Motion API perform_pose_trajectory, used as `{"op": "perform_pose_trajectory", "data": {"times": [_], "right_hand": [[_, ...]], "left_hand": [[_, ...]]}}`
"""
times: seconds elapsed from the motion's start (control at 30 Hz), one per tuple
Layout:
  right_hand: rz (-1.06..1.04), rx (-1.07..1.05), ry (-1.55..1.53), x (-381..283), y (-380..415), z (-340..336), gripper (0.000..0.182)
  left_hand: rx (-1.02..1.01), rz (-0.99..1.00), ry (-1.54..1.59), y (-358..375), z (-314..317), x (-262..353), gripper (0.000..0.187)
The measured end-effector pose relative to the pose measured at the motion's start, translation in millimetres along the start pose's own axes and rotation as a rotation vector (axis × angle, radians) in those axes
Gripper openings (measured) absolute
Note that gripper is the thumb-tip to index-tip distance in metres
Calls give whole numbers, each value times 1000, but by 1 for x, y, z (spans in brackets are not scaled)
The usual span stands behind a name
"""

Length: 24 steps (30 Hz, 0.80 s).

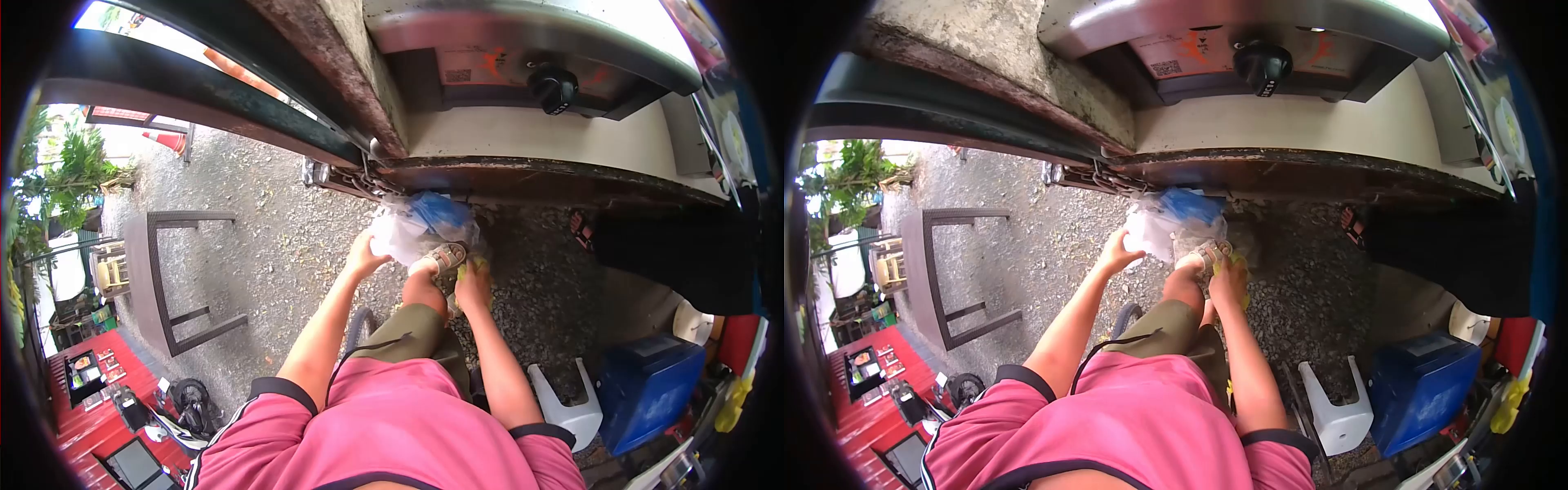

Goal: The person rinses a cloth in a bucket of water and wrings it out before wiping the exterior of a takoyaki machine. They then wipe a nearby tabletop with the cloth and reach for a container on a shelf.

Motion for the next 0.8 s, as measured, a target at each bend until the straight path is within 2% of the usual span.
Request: {"op": "perform_pose_trajectory", "data": {"times": [0.03, 0.13, 0.17, 0.2, 0.23, 0.33, 0.37, 0.43, 0.5, 0.57, 0.63, 0.67, 0.8], "right_hand": [[-7, 23, -12, -4, 13, -26, 40], [-289, 175, -307, -41, 44, -95, 48], [-398, 254, -336, -65, 53, -120, 45], [-523, 299, -362, -80, 55, -129, 48], [-645, 346, -387, -91, 53, -133, 51], [-623, 338, -122, -105, 12, -119, 45], [-475, 265, -34, -95, -4, -105, 42], [-167, 123, 139, -52, -38, -67, 36], [-58, 31, 246, 3, -41, -51, 32], [-28, -98, 326, 64, -36, -34, 37], [154, -55, 57, 53, -12, -77, 40], [242, -30, -80, 39, 1, -106, 41], [-32, 474, -459, -20, 24, -160, 44]], "left_hand": [[16, 0, -9, 1, -1, 1, 68], [212, -42, -83, 11, -2, -6, 58], [260, -58, -97, 15, -5, -3, 55], [317, 27, -98, 25, -9, 5, 45], [340, 37, -112, 29, -9, 4, 43], [411, 86, -100, 34, -13, 1, 42], [465, 115, -147, 37, -15, 6, 40], [569, 184, -236, 45, -24, 27, 37], [522, 248, -201, 59, -34, 71, 30], [446, 462, -177, 65, -31, 105, 27], [332, 633, -162, 58, -20, 137, 27], [339, 723, -175, 58, -21, 161, 29], [345, 594, -301, 30, -6, 191, 33]]}}
Point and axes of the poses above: each hand's wrist, its own y-axis away from the middle knuckle, its own z-axis out of the palm, x = y × z, the point moved 1 cm from there along -y, towards the middle knuckle, and after that the axes turned 7 degrees about -x, right-handed, at the moved point
